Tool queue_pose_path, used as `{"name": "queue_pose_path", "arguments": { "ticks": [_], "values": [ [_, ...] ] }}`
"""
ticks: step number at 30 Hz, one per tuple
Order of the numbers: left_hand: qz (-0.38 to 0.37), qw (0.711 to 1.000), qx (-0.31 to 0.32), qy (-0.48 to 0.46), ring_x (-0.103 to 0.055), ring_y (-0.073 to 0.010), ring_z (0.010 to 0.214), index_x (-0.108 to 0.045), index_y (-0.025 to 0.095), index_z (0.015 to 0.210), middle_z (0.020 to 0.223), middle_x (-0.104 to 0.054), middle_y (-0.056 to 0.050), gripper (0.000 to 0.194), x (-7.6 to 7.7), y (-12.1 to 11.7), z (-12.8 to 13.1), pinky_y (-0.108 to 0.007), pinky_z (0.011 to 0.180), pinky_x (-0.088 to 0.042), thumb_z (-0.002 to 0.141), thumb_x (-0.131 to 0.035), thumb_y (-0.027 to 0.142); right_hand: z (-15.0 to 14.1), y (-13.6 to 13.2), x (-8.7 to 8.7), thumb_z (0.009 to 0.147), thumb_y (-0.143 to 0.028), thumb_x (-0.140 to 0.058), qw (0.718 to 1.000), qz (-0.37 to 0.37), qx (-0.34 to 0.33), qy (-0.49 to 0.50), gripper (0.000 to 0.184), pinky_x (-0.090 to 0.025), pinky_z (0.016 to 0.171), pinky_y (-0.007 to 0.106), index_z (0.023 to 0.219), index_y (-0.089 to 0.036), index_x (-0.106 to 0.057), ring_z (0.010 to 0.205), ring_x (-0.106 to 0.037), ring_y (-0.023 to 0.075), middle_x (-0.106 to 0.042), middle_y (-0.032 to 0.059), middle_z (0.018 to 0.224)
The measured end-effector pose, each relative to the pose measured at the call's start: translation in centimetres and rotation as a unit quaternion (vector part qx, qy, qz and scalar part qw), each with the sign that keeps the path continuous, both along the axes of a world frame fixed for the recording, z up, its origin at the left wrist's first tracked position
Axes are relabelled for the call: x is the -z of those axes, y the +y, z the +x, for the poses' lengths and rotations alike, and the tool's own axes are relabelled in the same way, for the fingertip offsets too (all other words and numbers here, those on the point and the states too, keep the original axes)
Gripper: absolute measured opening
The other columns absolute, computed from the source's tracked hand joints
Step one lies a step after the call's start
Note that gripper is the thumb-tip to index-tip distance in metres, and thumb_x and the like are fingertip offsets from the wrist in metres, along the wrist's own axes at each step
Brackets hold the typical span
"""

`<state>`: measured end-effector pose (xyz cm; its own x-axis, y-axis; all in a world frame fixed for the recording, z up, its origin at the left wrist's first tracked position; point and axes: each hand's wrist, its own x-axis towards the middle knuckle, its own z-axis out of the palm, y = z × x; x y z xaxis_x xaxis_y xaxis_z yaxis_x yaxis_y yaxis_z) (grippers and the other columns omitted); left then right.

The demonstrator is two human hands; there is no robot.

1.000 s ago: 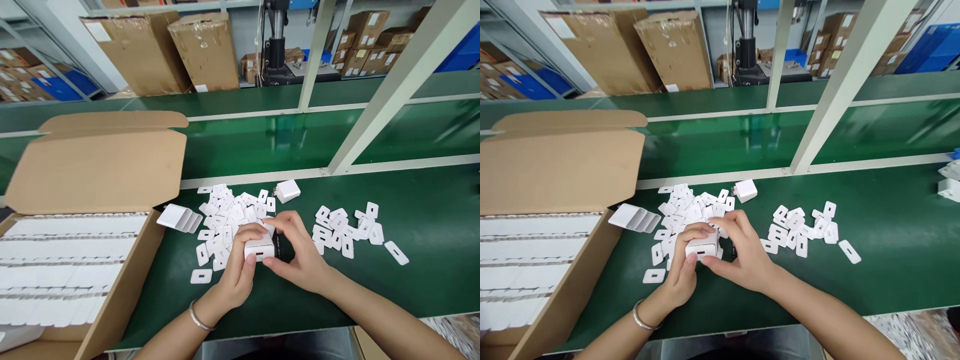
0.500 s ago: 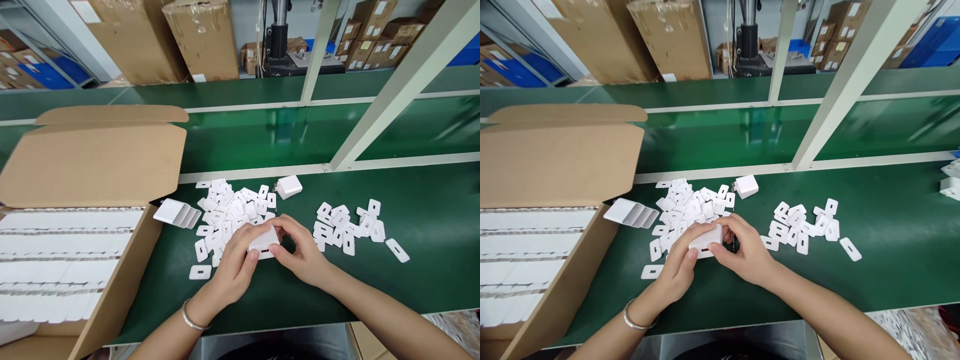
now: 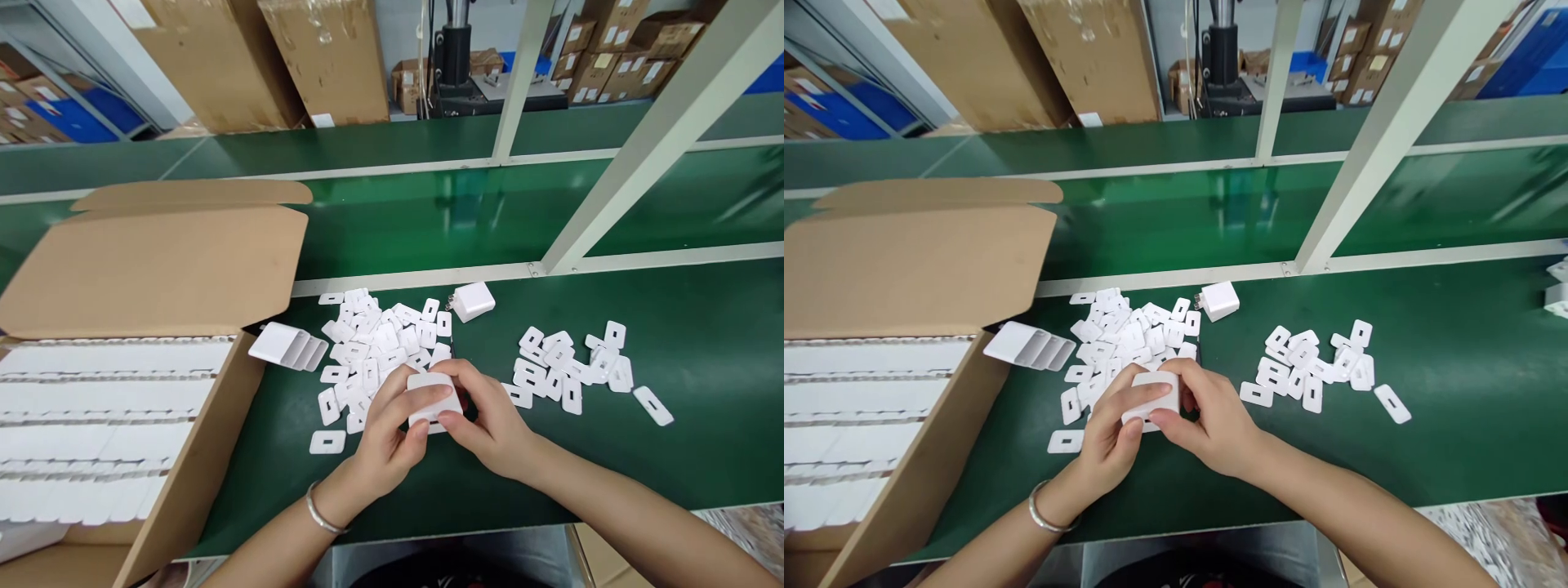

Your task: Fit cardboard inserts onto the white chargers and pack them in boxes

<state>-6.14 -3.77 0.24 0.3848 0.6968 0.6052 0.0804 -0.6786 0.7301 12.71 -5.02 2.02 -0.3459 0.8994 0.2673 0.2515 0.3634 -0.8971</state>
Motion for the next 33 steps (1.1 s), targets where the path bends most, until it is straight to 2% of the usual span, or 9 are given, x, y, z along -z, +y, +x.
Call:
{"name": "queue_pose_path", "arguments": {
  "ticks": [3,7,9,19,24,28,33],
  "values": [
    [-0.018,1.000,0.006,0.003,-0.054,-0.0179,0.083,-0.063,0.025,0.136,0.095,-0.056,-0.004,0.035,0.09,-0.01,-0.06,-0.030,0.069,-0.047,0.112,-0.041,0.039,-0.03,0.16,0.33,0.104,-0.061,-0.051,0.999,0.037,0.024,-0.009,0.041,-0.040,0.057,0.028,0.118,-0.023,-0.056,0.061,-0.050,0.0134,-0.057,-0.0027,0.078],
    [-0.112,0.993,0.020,0.024,-0.056,-0.0206,0.090,-0.063,0.028,0.138,0.101,-0.061,-0.006,0.041,0.25,-0.13,-0.27,-0.034,0.077,-0.049,0.113,-0.035,0.044,0.03,0.42,0.62,0.103,-0.061,-0.053,0.999,0.017,0.043,0.002,0.040,-0.040,0.054,0.026,0.114,-0.023,-0.057,0.058,-0.048,0.0124,-0.056,-0.0035,0.075],
    [-0.130,0.991,0.031,0.018,-0.057,-0.0226,0.095,-0.063,0.027,0.139,0.104,-0.062,-0.008,0.048,0.26,-0.17,-0.41,-0.036,0.079,-0.050,0.113,-0.029,0.048,0.05,0.45,0.60,0.101,-0.063,-0.055,0.999,0.011,0.047,0.007,0.042,-0.040,0.053,0.026,0.113,-0.023,-0.057,0.058,-0.048,0.0125,-0.056,-0.0039,0.074],
    [-0.047,0.999,0.014,-0.003,-0.057,-0.0193,0.086,-0.070,0.025,0.129,0.099,-0.060,-0.006,0.040,-0.24,0.26,-0.41,-0.033,0.073,-0.049,0.112,-0.038,0.042,-0.16,0.23,0.40,0.105,-0.064,-0.044,1.000,0.009,0.010,0.012,0.046,-0.047,0.061,0.031,0.122,-0.023,-0.056,0.067,-0.054,0.0155,-0.064,0.0026,0.090],
    [-0.096,0.995,0.019,0.003,-0.055,-0.0201,0.089,-0.068,0.026,0.132,0.099,-0.060,-0.006,0.041,0.25,0.16,-0.62,-0.034,0.077,-0.047,0.113,-0.035,0.041,-0.17,0.29,0.63,0.106,-0.061,-0.047,0.999,-0.018,0.016,0.029,0.043,-0.045,0.059,0.029,0.121,-0.022,-0.057,0.065,-0.053,0.0143,-0.064,0.0020,0.089],
    [-0.127,0.990,0.051,0.041,-0.053,-0.0221,0.094,-0.055,0.027,0.147,0.106,-0.057,-0.007,0.046,0.59,0.05,-0.95,-0.037,0.083,-0.048,0.112,-0.034,0.049,0.04,0.37,0.70,0.107,-0.060,-0.045,0.998,-0.043,0.022,0.048,0.041,-0.045,0.061,0.030,0.117,-0.022,-0.058,0.069,-0.056,0.0155,-0.065,0.0025,0.089],
    [-0.088,0.993,0.058,0.050,-0.053,-0.0210,0.091,-0.052,0.028,0.145,0.103,-0.054,-0.006,0.038,0.30,-0.01,-0.83,-0.035,0.077,-0.049,0.110,-0.044,0.043,0.41,0.52,0.47,0.103,-0.068,-0.047,0.999,0.020,-0.010,0.024,0.051,-0.044,0.060,0.031,0.124,-0.023,-0.055,0.067,-0.053,0.0158,-0.063,0.0020,0.088]
  ]
}}
